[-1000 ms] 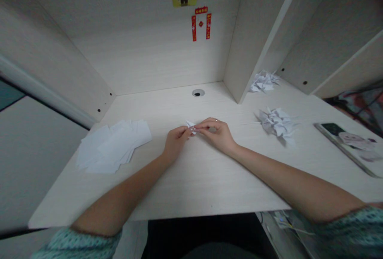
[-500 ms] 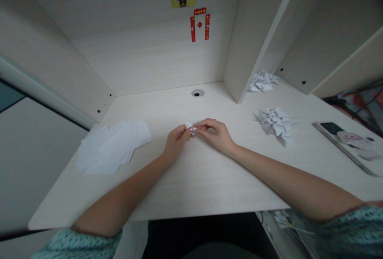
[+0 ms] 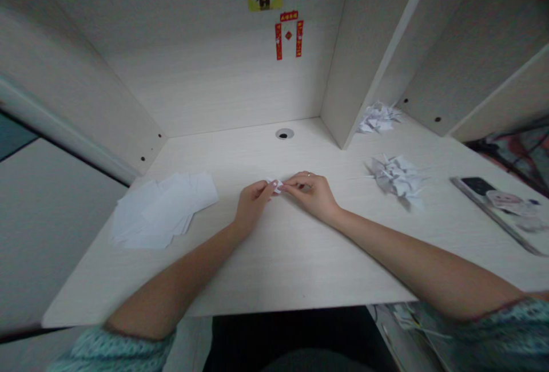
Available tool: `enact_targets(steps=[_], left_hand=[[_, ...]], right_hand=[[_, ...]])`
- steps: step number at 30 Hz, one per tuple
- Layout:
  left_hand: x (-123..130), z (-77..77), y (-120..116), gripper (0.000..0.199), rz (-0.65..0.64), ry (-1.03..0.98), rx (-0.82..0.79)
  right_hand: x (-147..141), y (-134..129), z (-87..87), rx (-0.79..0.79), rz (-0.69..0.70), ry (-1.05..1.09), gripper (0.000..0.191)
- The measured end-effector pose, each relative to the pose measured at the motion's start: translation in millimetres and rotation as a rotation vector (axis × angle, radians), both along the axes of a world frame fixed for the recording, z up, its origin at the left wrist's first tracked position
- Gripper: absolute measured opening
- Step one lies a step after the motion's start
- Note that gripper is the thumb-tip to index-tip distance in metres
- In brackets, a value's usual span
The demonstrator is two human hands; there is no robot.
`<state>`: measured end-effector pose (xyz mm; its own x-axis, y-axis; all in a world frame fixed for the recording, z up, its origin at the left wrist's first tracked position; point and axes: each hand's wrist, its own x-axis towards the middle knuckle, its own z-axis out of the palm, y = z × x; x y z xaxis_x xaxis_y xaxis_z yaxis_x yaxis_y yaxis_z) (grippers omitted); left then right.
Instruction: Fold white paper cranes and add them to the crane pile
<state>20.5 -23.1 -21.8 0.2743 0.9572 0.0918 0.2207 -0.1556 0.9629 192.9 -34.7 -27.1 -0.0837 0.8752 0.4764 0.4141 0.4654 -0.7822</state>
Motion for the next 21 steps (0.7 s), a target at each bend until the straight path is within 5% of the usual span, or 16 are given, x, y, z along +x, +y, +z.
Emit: enact_targets(steps=[8,21], left_hand=[[-2.0,-7.3,3.8,0.040,0.054,0.043,0.091],[-2.1,-2.1,2.2,0.041,0.098,-0.034,0.027]], right_hand=[[0.1,-1.9,3.4,0.013,0.030,-0.048,0.015],[0.3,0.2,2.2,-0.011,0.027,-0.042,0.016]])
